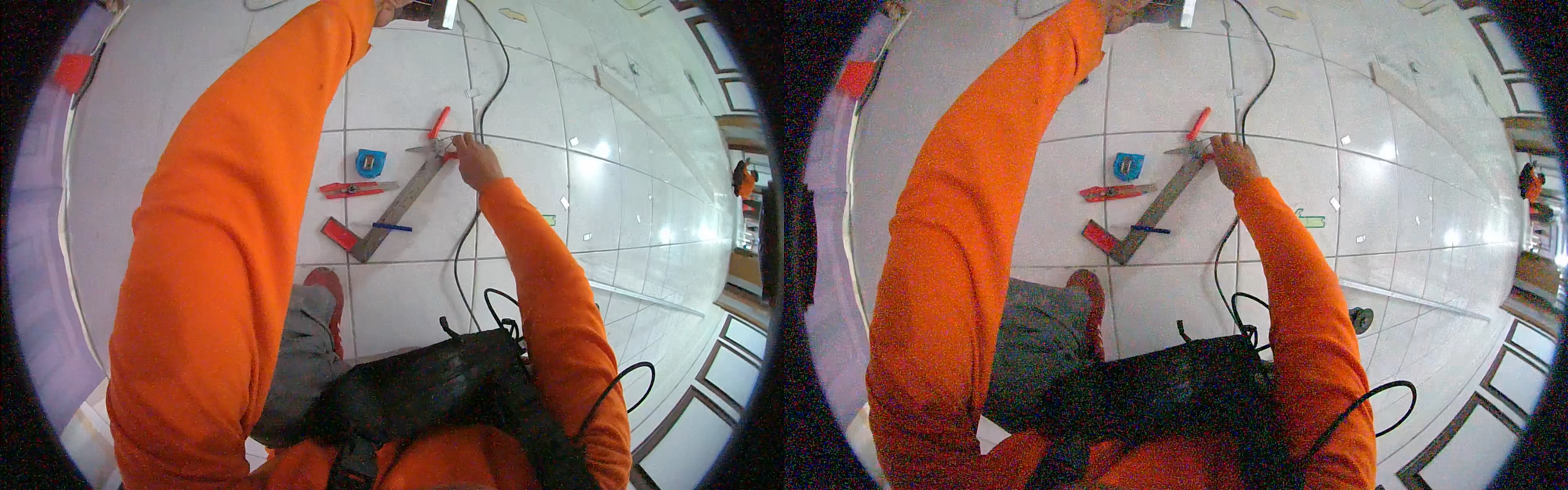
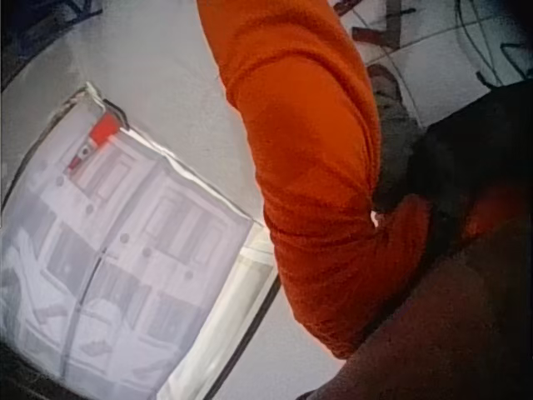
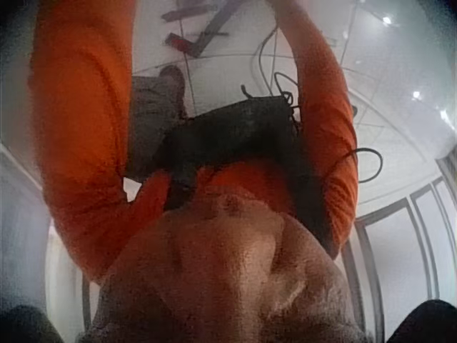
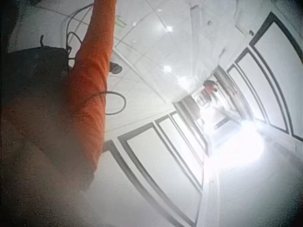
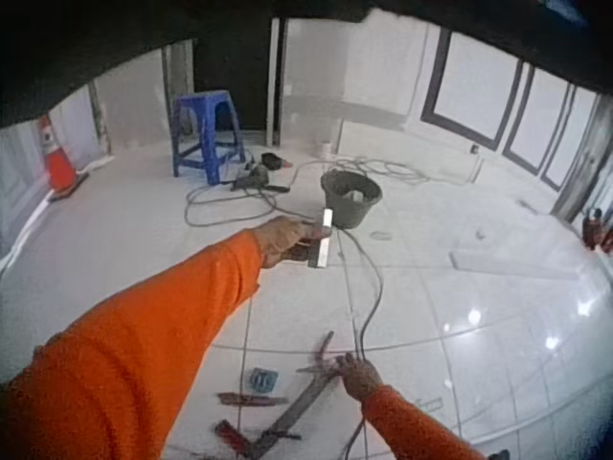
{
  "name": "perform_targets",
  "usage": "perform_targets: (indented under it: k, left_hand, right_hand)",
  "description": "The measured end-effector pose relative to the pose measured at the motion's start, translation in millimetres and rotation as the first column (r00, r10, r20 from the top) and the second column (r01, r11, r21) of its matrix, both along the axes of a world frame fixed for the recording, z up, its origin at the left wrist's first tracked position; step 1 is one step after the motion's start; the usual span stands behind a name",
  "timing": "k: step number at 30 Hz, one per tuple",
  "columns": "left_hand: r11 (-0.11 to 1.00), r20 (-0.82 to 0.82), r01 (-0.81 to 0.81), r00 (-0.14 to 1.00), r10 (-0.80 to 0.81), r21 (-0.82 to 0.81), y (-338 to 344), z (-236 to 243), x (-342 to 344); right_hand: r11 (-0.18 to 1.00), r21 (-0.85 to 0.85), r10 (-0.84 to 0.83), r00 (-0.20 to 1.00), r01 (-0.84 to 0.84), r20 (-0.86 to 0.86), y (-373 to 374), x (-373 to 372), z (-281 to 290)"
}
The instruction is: The person uses shears to cut a small metal component and then uses pliers to grip and bend the metal part.
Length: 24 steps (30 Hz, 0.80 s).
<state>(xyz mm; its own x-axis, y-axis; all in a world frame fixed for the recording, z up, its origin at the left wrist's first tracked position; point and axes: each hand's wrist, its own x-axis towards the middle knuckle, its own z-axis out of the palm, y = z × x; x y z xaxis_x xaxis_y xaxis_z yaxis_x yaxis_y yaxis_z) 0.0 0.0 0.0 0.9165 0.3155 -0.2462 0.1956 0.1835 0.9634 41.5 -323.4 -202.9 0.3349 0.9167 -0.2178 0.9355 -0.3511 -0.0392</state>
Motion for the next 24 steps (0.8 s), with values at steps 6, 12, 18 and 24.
perform_targets:
  k: [6,12,18,24]
  left_hand:
    - [0.986,0.213,0.069,0.976,-0.035,-0.153,-32,65,-14]
    - [0.91,0.591,0.392,0.769,-0.245,-0.132,-82,161,-28]
    - [0.931,0.767,0.358,0.615,-0.181,-0.068,-121,243,5]
    - [0.918,0.821,0.396,0.532,-0.205,-0.028,-135,260,-16]
  right_hand:
    - [0.853,0.269,-0.346,0.869,0.448,-0.353,-19,-6,93]
    - [0.428,0.376,-0.003,0.417,0.822,-0.909,-54,21,256]
    - [0.412,0.384,0.521,0.133,0.826,-0.843,-107,38,394]
    - [0.361,0.608,0.775,0.135,0.708,-0.617,-108,-1,428]
